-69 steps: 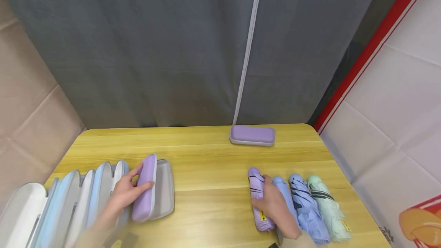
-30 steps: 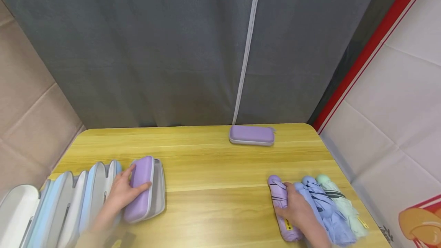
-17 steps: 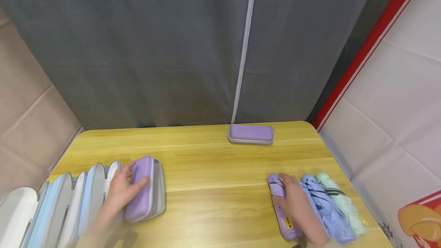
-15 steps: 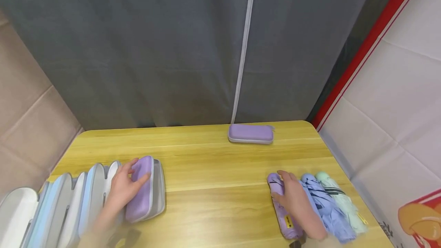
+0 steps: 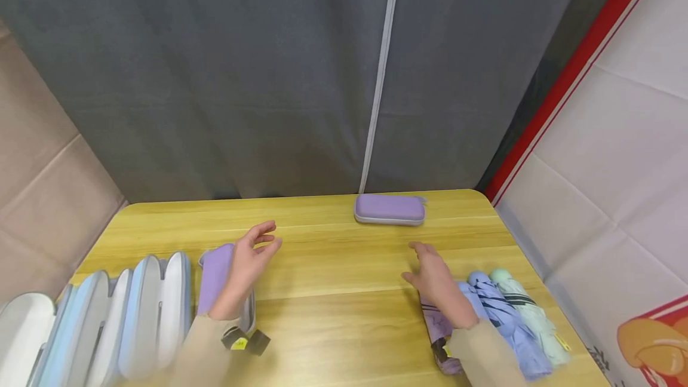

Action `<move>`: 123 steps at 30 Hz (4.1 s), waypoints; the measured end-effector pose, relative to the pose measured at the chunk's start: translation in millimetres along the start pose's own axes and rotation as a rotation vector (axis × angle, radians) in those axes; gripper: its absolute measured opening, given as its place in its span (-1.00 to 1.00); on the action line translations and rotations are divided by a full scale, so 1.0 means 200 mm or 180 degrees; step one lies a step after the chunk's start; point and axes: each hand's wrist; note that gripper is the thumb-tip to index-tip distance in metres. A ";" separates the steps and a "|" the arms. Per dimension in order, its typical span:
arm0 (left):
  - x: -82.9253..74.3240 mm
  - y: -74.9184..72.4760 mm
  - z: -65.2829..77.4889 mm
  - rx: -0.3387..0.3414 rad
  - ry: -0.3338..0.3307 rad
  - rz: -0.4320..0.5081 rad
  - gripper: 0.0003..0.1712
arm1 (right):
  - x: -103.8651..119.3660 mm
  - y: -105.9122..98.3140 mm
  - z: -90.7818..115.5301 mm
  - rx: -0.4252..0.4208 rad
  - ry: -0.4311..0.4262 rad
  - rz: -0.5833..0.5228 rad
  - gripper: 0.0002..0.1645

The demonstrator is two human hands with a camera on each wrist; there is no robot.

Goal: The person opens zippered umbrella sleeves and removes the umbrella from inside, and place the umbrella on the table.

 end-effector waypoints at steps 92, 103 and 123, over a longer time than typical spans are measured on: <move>0.33 0.42 -0.15 0.0265 -0.1000 0.0739 -0.48 | 0.09 0.18 -0.52 0.0518 -0.0480 0.0023 -0.29; 0.25 0.28 0.00 0.0167 -0.1115 0.0511 -0.43 | 0.24 0.25 -0.39 0.0526 -0.0332 -0.0053 -0.27; 0.19 0.14 0.25 0.0112 -0.0843 0.0126 -0.39 | 0.34 0.32 -0.16 0.0562 -0.0286 -0.0171 -0.25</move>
Point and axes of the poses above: each hand's wrist, its own z-axis away from the middle knuckle, its own y-axis out of the palm, x = y × z, and after that the axes turned 7 degrees about y, right-handed
